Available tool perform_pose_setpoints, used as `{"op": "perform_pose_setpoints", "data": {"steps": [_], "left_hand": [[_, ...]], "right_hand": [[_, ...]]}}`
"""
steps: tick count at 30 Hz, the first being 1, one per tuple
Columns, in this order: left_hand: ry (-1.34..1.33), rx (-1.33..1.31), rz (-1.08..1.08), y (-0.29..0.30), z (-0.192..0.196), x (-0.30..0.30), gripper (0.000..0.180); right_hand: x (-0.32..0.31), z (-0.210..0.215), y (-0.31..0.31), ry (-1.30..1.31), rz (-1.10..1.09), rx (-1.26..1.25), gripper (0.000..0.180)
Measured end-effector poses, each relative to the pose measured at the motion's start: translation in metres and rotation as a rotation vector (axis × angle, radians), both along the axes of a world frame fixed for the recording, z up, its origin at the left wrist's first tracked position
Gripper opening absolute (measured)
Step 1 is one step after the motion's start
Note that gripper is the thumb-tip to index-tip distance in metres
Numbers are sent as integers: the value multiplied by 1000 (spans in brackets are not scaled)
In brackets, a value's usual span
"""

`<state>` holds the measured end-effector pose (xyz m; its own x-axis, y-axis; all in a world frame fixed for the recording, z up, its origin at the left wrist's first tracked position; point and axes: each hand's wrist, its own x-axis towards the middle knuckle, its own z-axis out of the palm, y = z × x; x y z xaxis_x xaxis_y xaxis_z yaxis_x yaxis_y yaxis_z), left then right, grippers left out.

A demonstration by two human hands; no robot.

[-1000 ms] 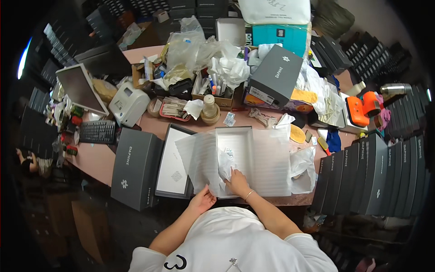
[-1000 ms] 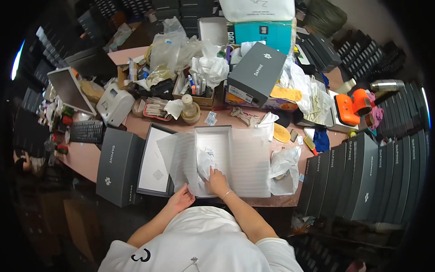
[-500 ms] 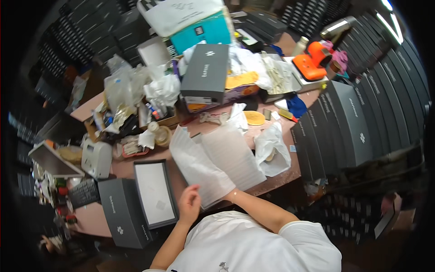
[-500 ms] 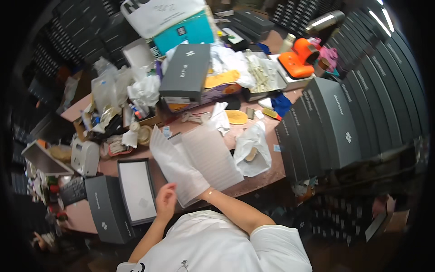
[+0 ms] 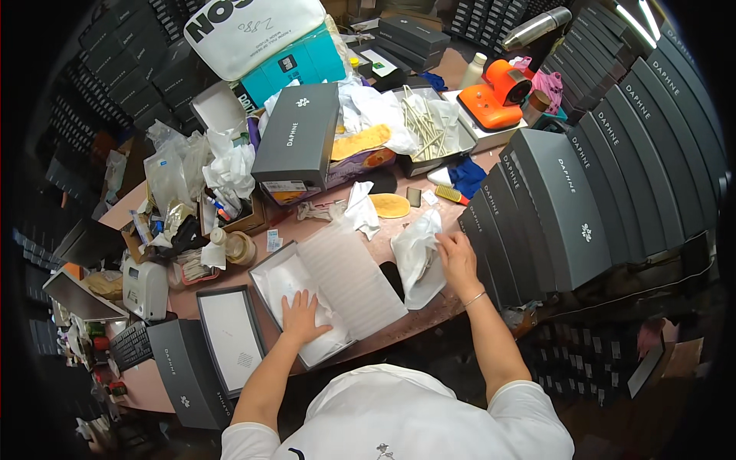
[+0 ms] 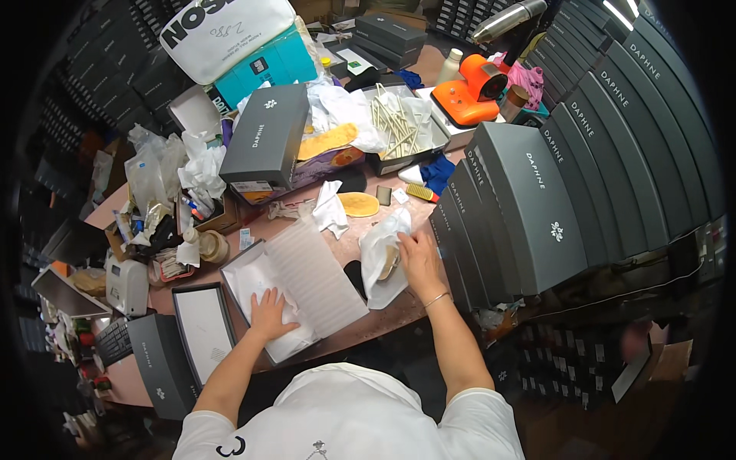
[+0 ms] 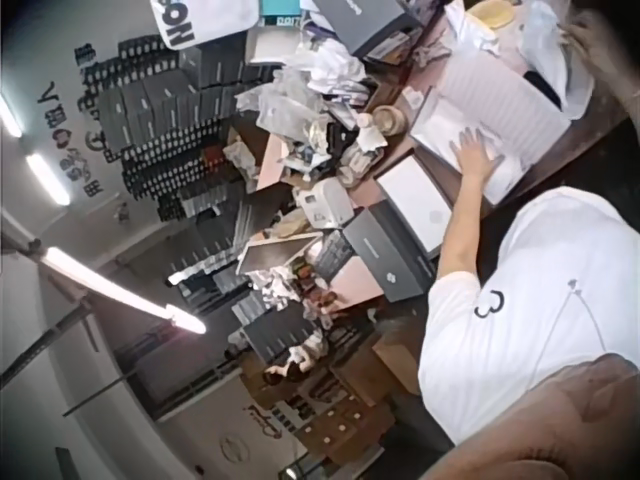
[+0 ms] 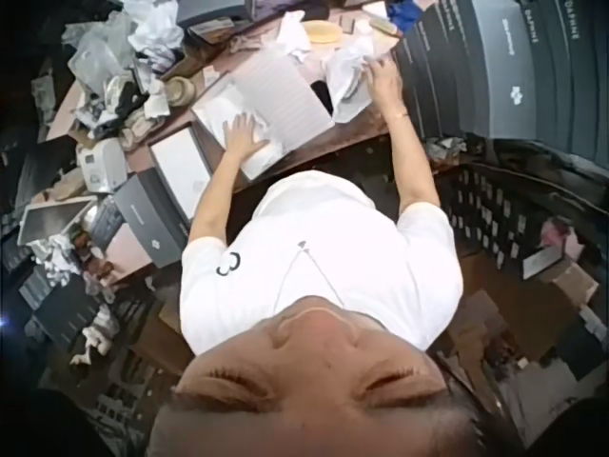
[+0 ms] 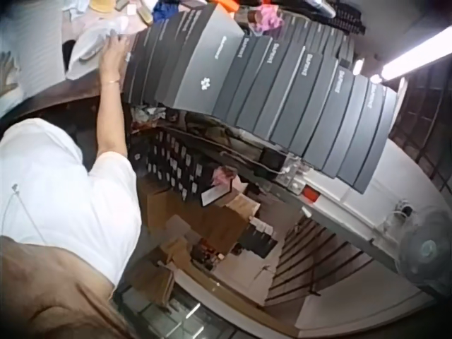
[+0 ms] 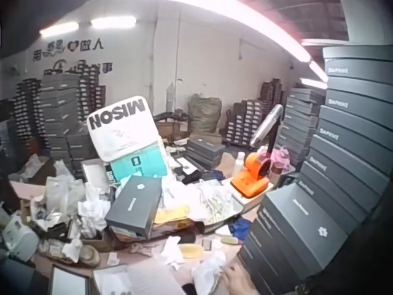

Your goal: Packing high-heeled shoes into boxes using protective tissue paper and silica gel packets.

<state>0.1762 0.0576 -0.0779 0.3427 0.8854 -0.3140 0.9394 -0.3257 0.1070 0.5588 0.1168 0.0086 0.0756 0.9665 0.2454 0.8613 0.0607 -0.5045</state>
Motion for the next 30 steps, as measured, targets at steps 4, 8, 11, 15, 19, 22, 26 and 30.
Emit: {"op": "perform_pose_setpoints", "data": {"steps": [4,8,11,15,19,22,26,30], "left_hand": [[-307,-4,145,12,3,5,74],[-1101,-4,418,26,28,-9,49],[-1501,-231,525,31,88,-3,47],[-2001,-928,850,20,144,32,53],[-1813,-791,699,-33,99,2,52],[-1273,-331,284,-66,53,-56,52],[-856,150,130,-75,74,-145,57],[-590,-111,239,-60,184,-148,70]], "right_hand": [[16,22,30,105,73,177,20],[-32,109,41,244,296,303,22],[-96,194,13,263,464,212,29],[-191,213,-39,316,771,220,45],[-283,172,-93,679,1052,-121,28],[-286,135,-117,954,1052,-589,24],[-244,97,-123,931,1143,-961,30],[-205,61,-107,1458,592,-1142,67]]}}
